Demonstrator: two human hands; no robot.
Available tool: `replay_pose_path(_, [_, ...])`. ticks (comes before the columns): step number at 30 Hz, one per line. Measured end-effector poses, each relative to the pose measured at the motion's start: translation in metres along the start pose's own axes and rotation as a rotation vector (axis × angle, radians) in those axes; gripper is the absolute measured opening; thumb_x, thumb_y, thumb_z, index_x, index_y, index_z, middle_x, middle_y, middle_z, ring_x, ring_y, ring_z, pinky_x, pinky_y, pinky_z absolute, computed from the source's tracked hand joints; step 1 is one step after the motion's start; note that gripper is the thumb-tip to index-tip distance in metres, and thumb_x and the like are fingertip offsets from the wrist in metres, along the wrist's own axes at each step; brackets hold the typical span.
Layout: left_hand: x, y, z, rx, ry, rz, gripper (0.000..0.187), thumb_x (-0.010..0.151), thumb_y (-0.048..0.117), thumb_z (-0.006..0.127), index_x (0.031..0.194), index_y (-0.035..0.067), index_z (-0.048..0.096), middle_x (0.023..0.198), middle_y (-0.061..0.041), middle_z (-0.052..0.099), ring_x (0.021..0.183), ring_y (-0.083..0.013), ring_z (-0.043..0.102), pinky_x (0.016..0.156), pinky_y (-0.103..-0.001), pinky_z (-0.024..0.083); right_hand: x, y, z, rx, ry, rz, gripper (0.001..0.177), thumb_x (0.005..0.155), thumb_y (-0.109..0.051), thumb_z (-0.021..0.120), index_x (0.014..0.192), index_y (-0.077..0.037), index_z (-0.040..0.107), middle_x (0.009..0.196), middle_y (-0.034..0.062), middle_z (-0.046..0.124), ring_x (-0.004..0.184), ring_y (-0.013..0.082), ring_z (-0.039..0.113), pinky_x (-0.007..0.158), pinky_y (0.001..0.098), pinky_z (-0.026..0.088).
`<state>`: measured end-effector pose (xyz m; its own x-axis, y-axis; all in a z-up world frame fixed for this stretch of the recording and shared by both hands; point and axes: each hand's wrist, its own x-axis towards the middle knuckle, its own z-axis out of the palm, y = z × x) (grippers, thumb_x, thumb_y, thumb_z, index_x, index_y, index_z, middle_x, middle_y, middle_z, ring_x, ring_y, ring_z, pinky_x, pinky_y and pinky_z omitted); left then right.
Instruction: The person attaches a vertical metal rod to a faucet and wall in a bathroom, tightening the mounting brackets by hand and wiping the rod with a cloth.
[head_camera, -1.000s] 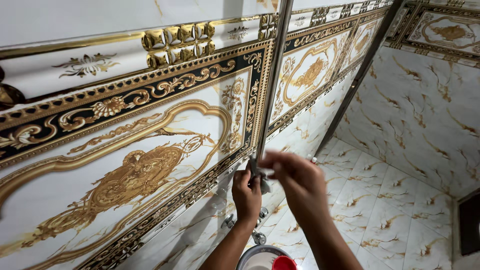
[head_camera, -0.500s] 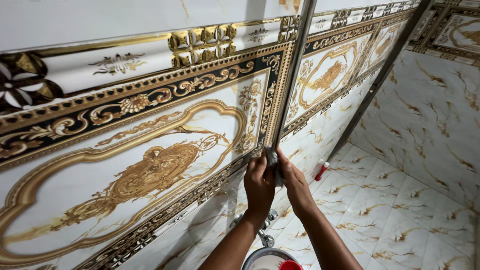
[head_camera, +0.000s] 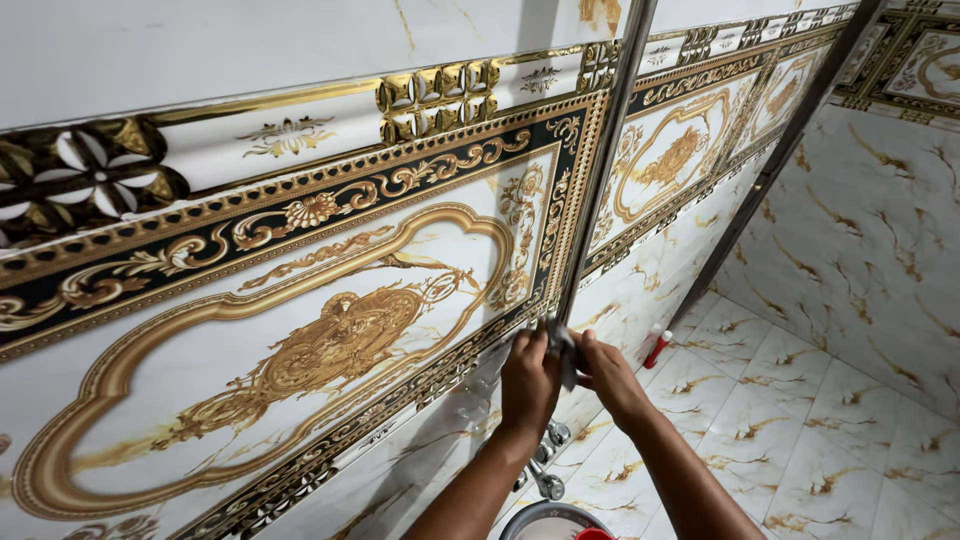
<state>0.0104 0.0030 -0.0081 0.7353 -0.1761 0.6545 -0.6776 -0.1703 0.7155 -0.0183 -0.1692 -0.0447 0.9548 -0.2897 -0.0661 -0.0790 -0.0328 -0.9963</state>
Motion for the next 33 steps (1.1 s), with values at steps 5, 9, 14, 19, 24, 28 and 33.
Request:
replay_pose_path(5, [0.053,0.031,0.001,0.019,0.077,0.172,0.051,0.095,0.008,0.066,0.143,-0.006,0.054,0.11,-0.023,0.064,0.091,-0.0372,0.069,0.075,-0.042,0.058,-0.003,0.005,0.003,0.119,-0.047,-0.078,0.041,0.097,-0.029,0.047,0.129,-0.008,0.061,0.121,0.0072,0.071,0.109,0.0172,0.068,0.093,0.0415,0.055])
replay_pose_path(9, [0.065,0.058,-0.018,0.002,0.028,0.158,0.056,0.092,0.005,0.067,0.146,-0.002,0.055,0.109,-0.021,0.064,0.092,-0.0382,0.067,0.075,-0.044,0.056,0.001,-0.019,0.016,0.064,-0.013,-0.125,0.035,0.097,-0.009,0.055,0.132,-0.007,0.059,0.118,0.0097,0.071,0.102,0.0213,0.068,0.085,0.0421,0.06])
replay_pose_path(14, [0.049,0.053,-0.025,0.112,0.113,0.22,0.044,0.082,0.004,0.073,0.126,-0.001,0.067,0.107,-0.023,0.061,0.097,-0.0414,0.065,0.082,-0.046,0.054,0.005,-0.044,0.025,-0.01,-0.044,-0.221,0.044,0.091,0.003,0.056,0.133,-0.009,0.054,0.12,0.005,0.068,0.107,0.0181,0.067,0.081,0.0374,0.063])
replay_pose_path(19, [0.037,0.033,-0.019,0.053,0.006,0.157,0.036,0.092,0.005,0.068,0.127,-0.002,0.067,0.11,-0.021,0.065,0.096,-0.0395,0.068,0.084,-0.045,0.056,0.027,-0.011,0.022,-0.519,0.066,-0.724,0.05,0.083,0.004,0.065,0.132,-0.001,0.054,0.115,0.0169,0.07,0.107,0.024,0.067,0.087,0.0391,0.055])
replay_pose_path(24, [0.039,0.04,-0.014,0.045,0.074,0.168,0.037,0.093,0.008,0.069,0.129,-0.002,0.065,0.11,-0.021,0.064,0.096,-0.0398,0.067,0.083,-0.045,0.055,0.039,0.017,0.013,-0.589,0.157,-0.654,0.031,0.086,-0.003,0.068,0.116,-0.003,0.061,0.101,0.0172,0.074,0.094,0.026,0.07,0.08,0.0395,0.057])
replay_pose_path(28, [0.055,0.058,-0.015,0.025,0.149,0.206,0.036,0.093,0.014,0.075,0.125,0.0,0.065,0.104,-0.02,0.062,0.095,-0.0397,0.065,0.081,-0.046,0.053,0.033,0.007,0.02,-0.591,0.198,-0.548,0.034,0.084,-0.004,0.069,0.117,0.0,0.06,0.094,0.0196,0.073,0.088,0.0273,0.071,0.076,0.0401,0.056])
replay_pose_path(33, [0.049,0.055,-0.012,0.009,0.128,0.14,0.042,0.092,0.013,0.073,0.132,0.001,0.065,0.106,-0.019,0.063,0.095,-0.0371,0.066,0.081,-0.044,0.055,0.023,-0.011,0.03,-0.532,0.206,-0.648,0.035,0.092,-0.01,0.065,0.125,0.001,0.057,0.098,0.0184,0.072,0.091,0.0265,0.069,0.078,0.0395,0.054])
